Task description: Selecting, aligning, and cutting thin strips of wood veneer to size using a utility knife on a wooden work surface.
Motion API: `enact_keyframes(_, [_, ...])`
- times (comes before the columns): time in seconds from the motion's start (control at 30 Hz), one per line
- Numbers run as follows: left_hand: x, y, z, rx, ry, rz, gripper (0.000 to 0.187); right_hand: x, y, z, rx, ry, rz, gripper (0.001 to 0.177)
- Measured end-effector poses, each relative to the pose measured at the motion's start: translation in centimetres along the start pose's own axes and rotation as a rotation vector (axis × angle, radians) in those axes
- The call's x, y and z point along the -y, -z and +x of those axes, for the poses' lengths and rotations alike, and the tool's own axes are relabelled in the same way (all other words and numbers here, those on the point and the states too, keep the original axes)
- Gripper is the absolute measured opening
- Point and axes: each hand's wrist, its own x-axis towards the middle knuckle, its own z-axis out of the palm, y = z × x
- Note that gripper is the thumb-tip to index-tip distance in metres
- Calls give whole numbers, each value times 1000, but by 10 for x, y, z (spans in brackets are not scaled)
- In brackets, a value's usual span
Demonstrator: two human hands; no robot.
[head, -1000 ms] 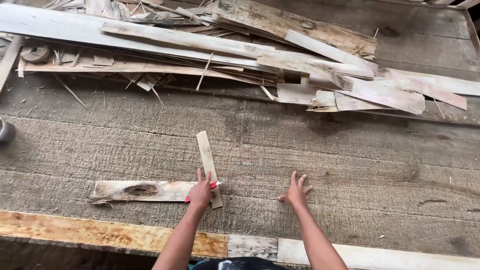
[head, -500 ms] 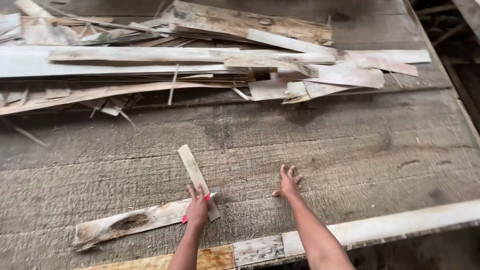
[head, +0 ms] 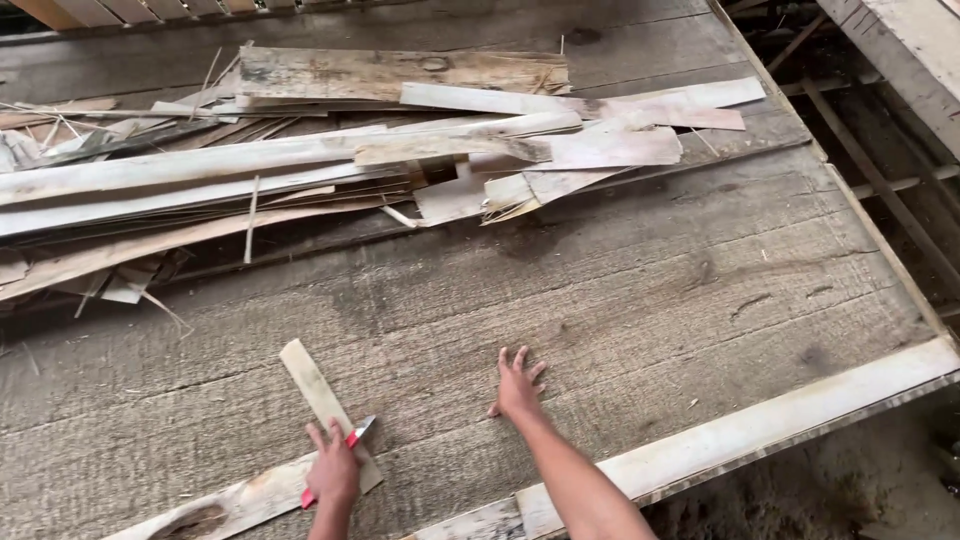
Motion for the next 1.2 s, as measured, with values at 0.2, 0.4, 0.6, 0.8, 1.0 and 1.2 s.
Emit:
enact_keyframes(0.2, [-45, 9, 3, -100, 117, 77, 81, -41, 5, 61, 18, 225, -415, 105])
enact_keyframes(0.4, [-153, 41, -6, -129, -40, -181, 22, -132, 89, 173, -317, 332, -29, 5])
enact_keyframes(0.6, [-275, 8, 54, -292, -271, 35, 42, -130, 165, 140, -33, 248, -408, 104])
enact_keyframes(0.8, [-368, 74, 57, -106, -297, 64, 67, -184, 132, 318, 28, 281, -311, 13])
enact_keyframes(1.0, [-398, 79, 90, -336, -365, 117, 66, -68, 267, 319, -249, 398, 272, 20])
enact_keyframes(1.2, [-404, 71, 100, -504, -420, 100, 71, 5, 320, 369, -411, 445, 241, 42])
